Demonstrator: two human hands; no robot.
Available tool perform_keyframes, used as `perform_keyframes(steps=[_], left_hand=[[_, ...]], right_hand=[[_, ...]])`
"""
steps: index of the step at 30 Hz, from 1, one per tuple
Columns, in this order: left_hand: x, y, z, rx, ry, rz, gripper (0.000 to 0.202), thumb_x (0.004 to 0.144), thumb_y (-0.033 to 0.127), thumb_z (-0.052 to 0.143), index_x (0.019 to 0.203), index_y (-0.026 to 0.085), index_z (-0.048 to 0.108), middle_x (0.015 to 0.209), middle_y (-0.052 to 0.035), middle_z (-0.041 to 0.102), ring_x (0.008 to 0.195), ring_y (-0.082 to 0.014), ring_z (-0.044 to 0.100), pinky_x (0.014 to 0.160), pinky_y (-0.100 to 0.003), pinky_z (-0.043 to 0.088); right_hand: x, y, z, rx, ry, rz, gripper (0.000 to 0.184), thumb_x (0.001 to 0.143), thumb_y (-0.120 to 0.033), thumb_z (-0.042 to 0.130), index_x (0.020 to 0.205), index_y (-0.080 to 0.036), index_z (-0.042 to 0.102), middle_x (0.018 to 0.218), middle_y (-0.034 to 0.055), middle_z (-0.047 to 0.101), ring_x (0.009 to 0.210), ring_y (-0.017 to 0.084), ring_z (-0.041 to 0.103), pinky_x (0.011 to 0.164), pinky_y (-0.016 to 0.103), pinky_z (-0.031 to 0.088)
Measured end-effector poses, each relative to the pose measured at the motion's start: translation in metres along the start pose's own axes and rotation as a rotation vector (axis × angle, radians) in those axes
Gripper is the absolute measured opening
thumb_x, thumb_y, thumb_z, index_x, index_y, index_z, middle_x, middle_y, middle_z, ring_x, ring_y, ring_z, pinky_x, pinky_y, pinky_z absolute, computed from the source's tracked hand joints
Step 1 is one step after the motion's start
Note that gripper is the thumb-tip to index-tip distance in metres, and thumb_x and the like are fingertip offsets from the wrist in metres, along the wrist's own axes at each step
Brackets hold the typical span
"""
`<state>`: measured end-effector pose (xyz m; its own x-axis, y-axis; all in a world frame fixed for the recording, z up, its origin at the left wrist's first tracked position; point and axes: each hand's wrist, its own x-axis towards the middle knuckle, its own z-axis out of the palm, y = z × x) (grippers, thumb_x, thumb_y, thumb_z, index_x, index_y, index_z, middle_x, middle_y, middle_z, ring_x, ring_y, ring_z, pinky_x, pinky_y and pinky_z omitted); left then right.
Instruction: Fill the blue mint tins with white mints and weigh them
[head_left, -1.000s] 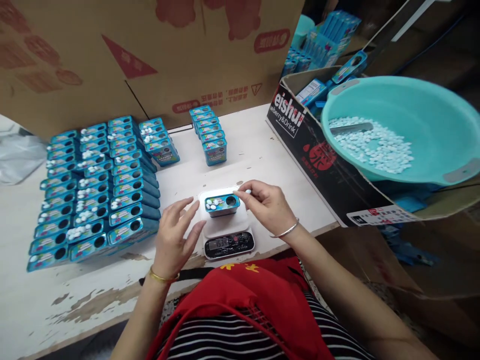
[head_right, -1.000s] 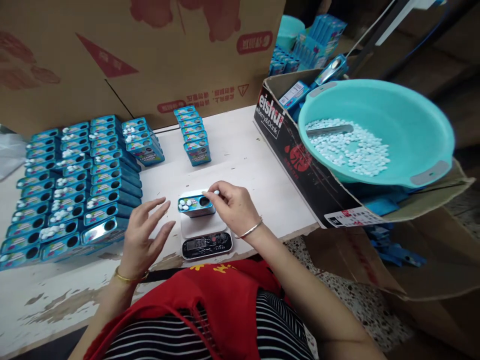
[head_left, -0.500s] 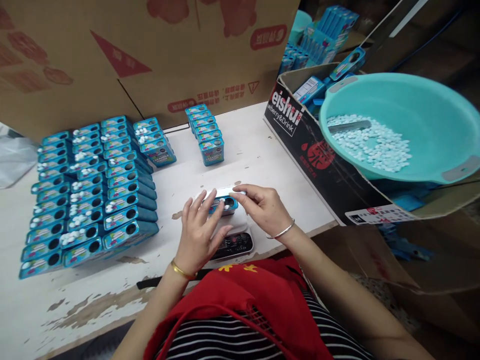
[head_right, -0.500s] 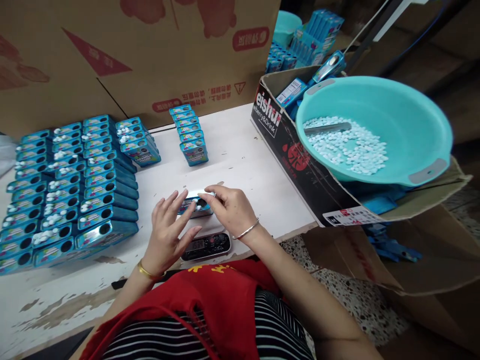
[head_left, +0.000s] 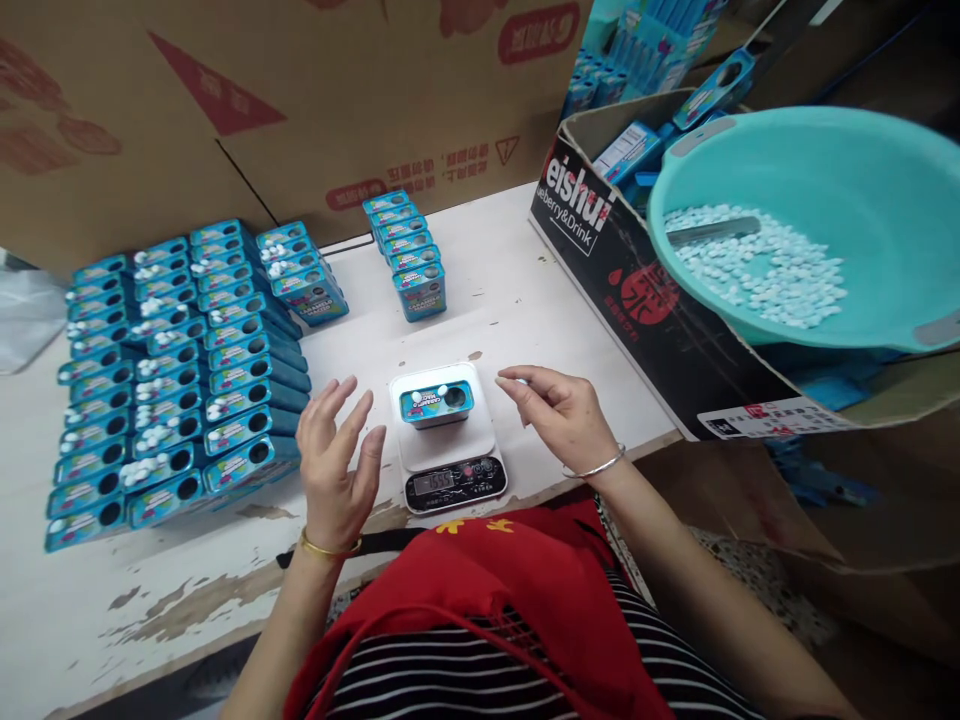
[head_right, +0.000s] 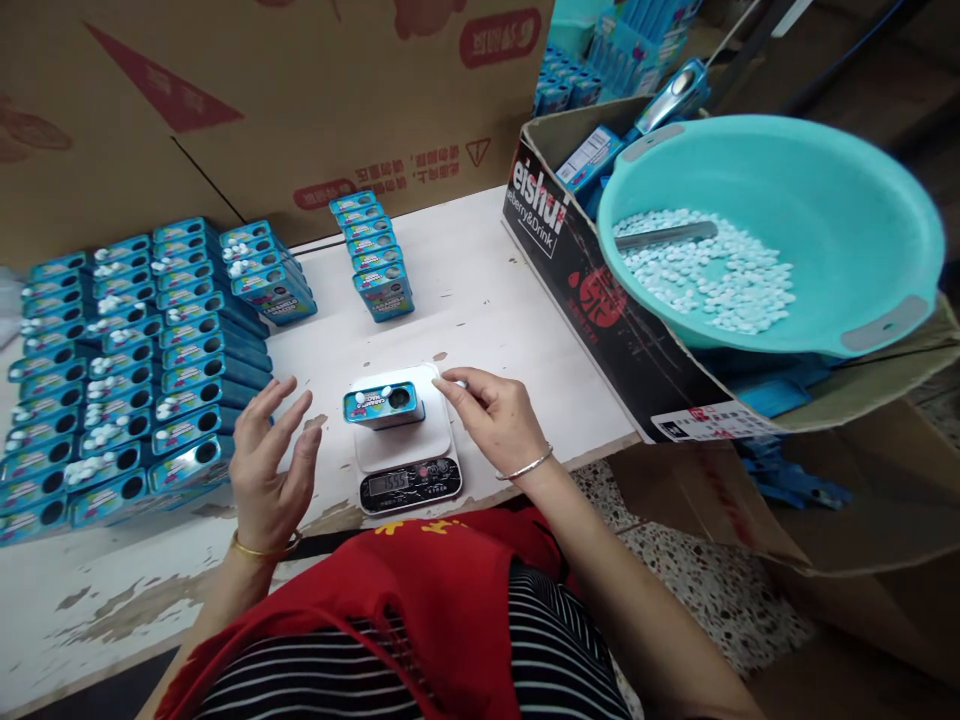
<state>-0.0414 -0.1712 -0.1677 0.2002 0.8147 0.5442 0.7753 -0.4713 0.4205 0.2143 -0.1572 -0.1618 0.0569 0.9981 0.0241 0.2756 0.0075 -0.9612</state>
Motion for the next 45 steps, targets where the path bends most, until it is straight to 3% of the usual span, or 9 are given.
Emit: perform_keyframes(steps=[10,21,26,30,34,38,41,45], left_hand=[[-0.001,0.006,0.008,0.003,-0.077,0.045,0.044,0.09,0.02,0.055,0.133,0.03,0.05,0.142,-0.0096,0.048,0.135,-0.0271,0.04,0.109,-0.053,0.035],[0.012,0.027,0.034,0.028,-0.169,0.164,0.037,0.09,0.026,0.056,0.126,0.026,0.053,0.141,-0.0121,0.049,0.137,-0.0281,0.039,0.11,-0.055,0.03],[0.02,0.021,0.031,0.019,-0.161,0.109,0.055,0.087,0.033,0.061,0.138,0.025,0.042,0.14,-0.0142,0.05,0.135,-0.0293,0.04,0.111,-0.054,0.029],[0.021,0.014,0.03,0.015,-0.185,0.097,0.068,0.083,0.038,0.065,0.142,0.022,0.036,0.136,-0.0153,0.052,0.13,-0.0306,0.045,0.11,-0.053,0.031],[0.027,0.01,0.035,-0.003,-0.281,0.1,0.052,0.085,0.028,0.061,0.134,0.022,0.045,0.115,-0.011,0.062,0.108,-0.0255,0.057,0.096,-0.044,0.043],[0.032,0.009,0.036,-0.071,-0.338,0.089,0.041,0.085,0.021,0.058,0.125,0.022,0.05,0.108,-0.0084,0.063,0.101,-0.023,0.058,0.088,-0.039,0.045],[0.037,0.011,0.032,-0.094,-0.386,0.074,0.034,0.086,0.026,0.06,0.118,0.022,0.052,0.104,-0.0073,0.063,0.097,-0.0222,0.059,0.085,-0.038,0.045],[0.063,-0.001,0.039,-0.106,-0.35,0.045,0.029,0.086,0.033,0.061,0.111,0.021,0.053,0.098,-0.0064,0.063,0.089,-0.0206,0.059,0.077,-0.034,0.045]], right_hand=[[0.001,-0.006,0.007,0.007,-0.018,-0.045,0.03,0.085,-0.043,0.061,0.092,-0.016,0.073,0.055,-0.0038,0.054,0.051,0.009,0.044,0.054,0.026,0.039],[0.0,-0.003,0.006,-0.018,-0.014,-0.047,0.033,0.087,-0.043,0.059,0.094,-0.015,0.072,0.056,-0.0029,0.056,0.05,0.009,0.044,0.052,0.025,0.039],[0.0,0.0,0.005,-0.023,-0.008,-0.04,0.033,0.088,-0.043,0.058,0.096,-0.014,0.072,0.056,-0.0027,0.057,0.05,0.009,0.046,0.051,0.025,0.039],[0.004,-0.009,0.014,-0.033,-0.059,-0.134,0.029,0.089,-0.04,0.058,0.098,-0.016,0.072,0.066,0.001,0.067,0.055,0.01,0.054,0.057,0.025,0.044],[0.013,-0.02,0.029,-0.169,-0.11,-0.278,0.028,0.092,-0.038,0.055,0.102,-0.019,0.073,0.084,0.0062,0.074,0.07,0.014,0.065,0.066,0.026,0.047],[0.019,-0.022,0.036,-0.418,-0.149,-0.329,0.036,0.094,-0.043,0.048,0.114,-0.021,0.069,0.081,0.0067,0.075,0.069,0.016,0.065,0.062,0.026,0.044],[0.02,-0.016,0.032,-0.393,-0.064,-0.29,0.045,0.094,-0.046,0.049,0.124,-0.016,0.065,0.079,0.0088,0.074,0.065,0.016,0.064,0.062,0.027,0.045],[0.016,0.001,0.017,-0.258,0.028,-0.169,0.041,0.094,-0.044,0.051,0.117,-0.015,0.068,0.081,0.0091,0.075,0.064,0.018,0.066,0.061,0.028,0.048]])
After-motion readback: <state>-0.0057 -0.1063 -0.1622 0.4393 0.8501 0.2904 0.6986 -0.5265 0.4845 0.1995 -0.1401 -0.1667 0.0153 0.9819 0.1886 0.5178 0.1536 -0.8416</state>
